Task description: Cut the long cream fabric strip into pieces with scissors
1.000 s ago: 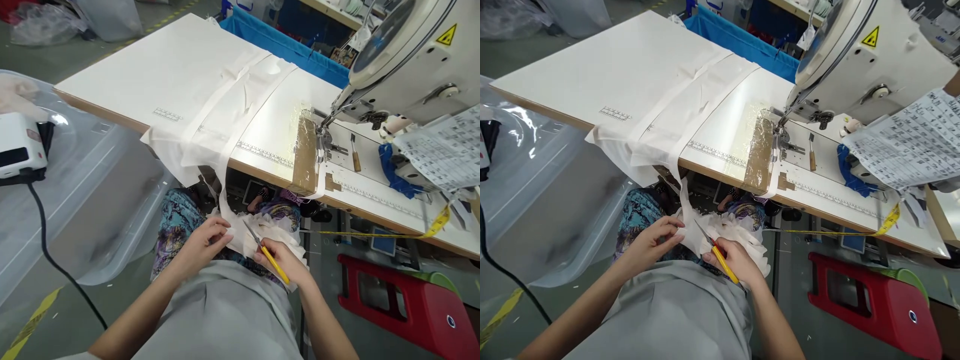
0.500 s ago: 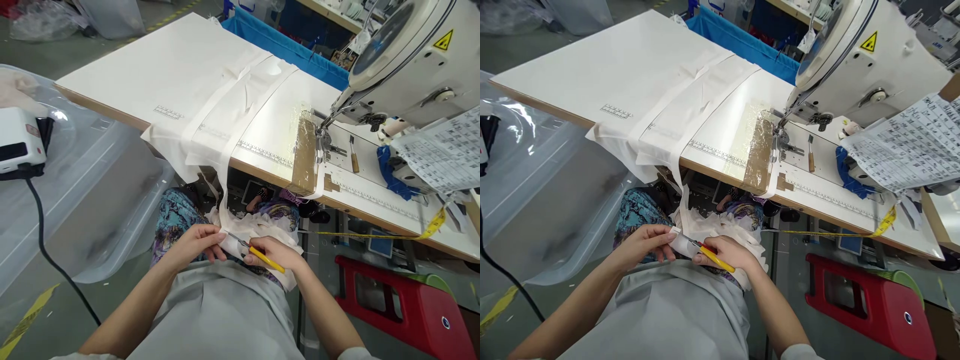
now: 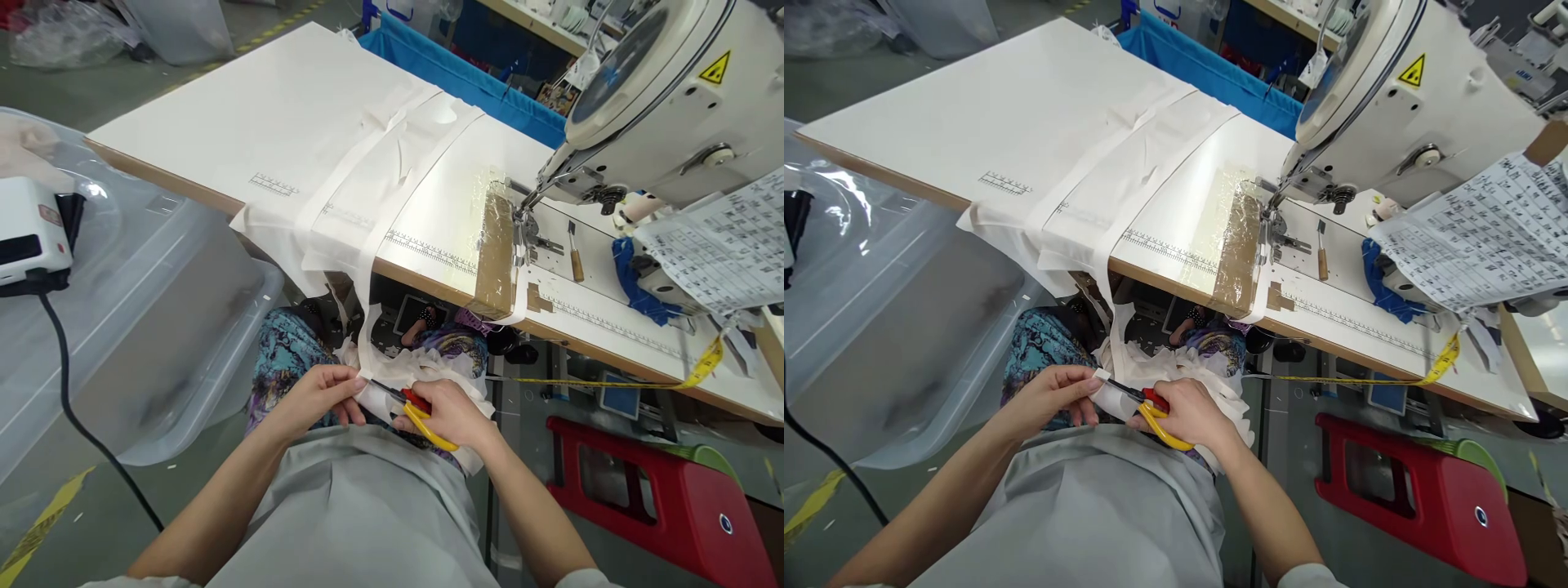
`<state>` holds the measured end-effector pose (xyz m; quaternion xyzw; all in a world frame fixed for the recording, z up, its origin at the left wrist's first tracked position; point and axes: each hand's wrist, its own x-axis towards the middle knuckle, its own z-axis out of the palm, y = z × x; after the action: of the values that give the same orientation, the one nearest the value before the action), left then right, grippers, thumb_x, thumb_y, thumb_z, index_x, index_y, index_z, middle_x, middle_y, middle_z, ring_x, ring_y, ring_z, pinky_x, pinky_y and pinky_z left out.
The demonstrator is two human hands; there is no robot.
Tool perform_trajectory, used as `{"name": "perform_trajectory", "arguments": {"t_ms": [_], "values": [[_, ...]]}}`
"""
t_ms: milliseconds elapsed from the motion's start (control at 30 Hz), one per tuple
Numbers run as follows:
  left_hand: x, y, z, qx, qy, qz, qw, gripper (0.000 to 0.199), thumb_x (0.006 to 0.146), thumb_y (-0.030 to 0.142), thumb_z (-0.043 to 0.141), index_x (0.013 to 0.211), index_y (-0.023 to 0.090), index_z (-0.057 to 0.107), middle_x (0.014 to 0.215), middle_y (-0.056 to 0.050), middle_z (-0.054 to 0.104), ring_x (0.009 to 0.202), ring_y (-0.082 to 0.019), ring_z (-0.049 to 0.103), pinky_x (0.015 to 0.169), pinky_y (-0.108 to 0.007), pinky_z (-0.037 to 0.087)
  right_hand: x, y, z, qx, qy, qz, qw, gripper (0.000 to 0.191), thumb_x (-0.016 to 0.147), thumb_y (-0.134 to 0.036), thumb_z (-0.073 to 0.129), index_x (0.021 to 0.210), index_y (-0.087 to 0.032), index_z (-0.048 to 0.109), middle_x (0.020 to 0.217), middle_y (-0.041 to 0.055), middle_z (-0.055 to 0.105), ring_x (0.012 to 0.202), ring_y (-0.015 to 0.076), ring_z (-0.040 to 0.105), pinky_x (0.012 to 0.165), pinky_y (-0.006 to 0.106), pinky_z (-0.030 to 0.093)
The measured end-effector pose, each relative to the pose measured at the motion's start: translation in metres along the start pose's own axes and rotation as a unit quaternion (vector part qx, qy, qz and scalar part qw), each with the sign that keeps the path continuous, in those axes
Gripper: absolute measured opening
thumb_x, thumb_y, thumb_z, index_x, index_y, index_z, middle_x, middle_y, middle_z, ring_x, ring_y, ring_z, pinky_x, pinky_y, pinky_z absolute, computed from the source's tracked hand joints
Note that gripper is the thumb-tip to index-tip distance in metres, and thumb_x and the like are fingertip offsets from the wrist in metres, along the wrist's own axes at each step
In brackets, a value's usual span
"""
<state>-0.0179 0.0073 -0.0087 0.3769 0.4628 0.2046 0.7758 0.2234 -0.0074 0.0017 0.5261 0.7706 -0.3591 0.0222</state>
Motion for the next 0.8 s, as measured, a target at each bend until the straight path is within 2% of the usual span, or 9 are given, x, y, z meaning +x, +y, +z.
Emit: {"name": "perform_trajectory", "arguments": {"t_ms": [133, 333, 500, 600, 700, 800], "values": [[0.000, -0.001, -0.001, 0.002, -0.007, -0.004, 1.000, 0.045, 0.071, 0.059, 0.072, 0.071, 0.015, 0.063, 0.057, -0.005, 0.071, 0.052, -0.013, 0.065, 0.049, -0.018, 0.047, -0.002, 0.001, 0.001, -0.002, 0.008, 0.001, 1.000, 0.055, 0.078, -0.068, 0.062, 0.061, -0.020, 0.039, 0.054, -0.0061, 0.036, 0.051, 0.0094, 0.028, 0.051, 0.024, 0.019], [-0.001, 0.001, 0.001, 0.032, -0.013, -0.008, 0.999, 0.040, 0.075, 0.055, 0.070, 0.068, 0.017, 0.060, 0.057, -0.005, 0.072, 0.051, -0.013, 0.064, 0.049, -0.019, 0.046, -0.001, -0.006, -0.002, -0.044, 0.013, -0.006, 0.999, 0.050, 0.079, -0.065, 0.063, 0.065, -0.021, 0.042, 0.059, -0.0048, 0.042, 0.054, 0.0103, 0.029, 0.053, 0.024, 0.018], [-0.002, 0.001, -0.002, 0.045, -0.019, -0.007, 0.999, 0.041, 0.079, 0.057, 0.065, 0.071, 0.017, 0.060, 0.059, -0.005, 0.072, 0.054, -0.015, 0.066, 0.050, -0.020, 0.046, 0.002, -0.005, 0.002, -0.015, 0.024, 0.010, 1.000, 0.052, 0.078, -0.061, 0.066, 0.060, -0.020, 0.038, 0.054, -0.0060, 0.036, 0.052, 0.0097, 0.028, 0.052, 0.025, 0.018], [0.001, -0.003, 0.003, 0.069, -0.016, -0.011, 0.997, 0.042, 0.080, 0.059, 0.062, 0.077, 0.016, 0.059, 0.062, -0.005, 0.072, 0.060, -0.016, 0.069, 0.054, -0.021, 0.048, 0.004, -0.004, 0.005, 0.048, 0.047, 0.010, 0.998, 0.049, 0.077, -0.056, 0.068, 0.061, -0.021, 0.038, 0.055, -0.0060, 0.038, 0.053, 0.0098, 0.031, 0.052, 0.024, 0.020], [0.006, -0.005, 0.018, 0.070, -0.034, -0.011, 0.997, 0.044, 0.081, 0.062, 0.059, 0.090, 0.019, 0.052, 0.064, -0.003, 0.071, 0.067, -0.021, 0.072, 0.056, -0.024, 0.050, 0.008, -0.007, 0.010, 0.178, 0.066, -0.031, 0.981, 0.034, 0.079, -0.048, 0.064, 0.070, -0.022, 0.043, 0.064, -0.0047, 0.046, 0.058, 0.0109, 0.038, 0.053, 0.022, 0.026], [0.011, 0.013, 0.029, 0.121, -0.064, 0.022, 0.990, 0.041, 0.088, 0.062, 0.045, 0.097, 0.022, 0.045, 0.074, -0.003, 0.070, 0.067, -0.023, 0.071, 0.053, -0.028, 0.051, 0.011, -0.011, 0.016, 0.260, 0.125, -0.051, 0.956, 0.023, 0.079, -0.036, 0.057, 0.070, -0.022, 0.040, 0.063, -0.0051, 0.043, 0.058, 0.0111, 0.038, 0.054, 0.022, 0.030]]}}
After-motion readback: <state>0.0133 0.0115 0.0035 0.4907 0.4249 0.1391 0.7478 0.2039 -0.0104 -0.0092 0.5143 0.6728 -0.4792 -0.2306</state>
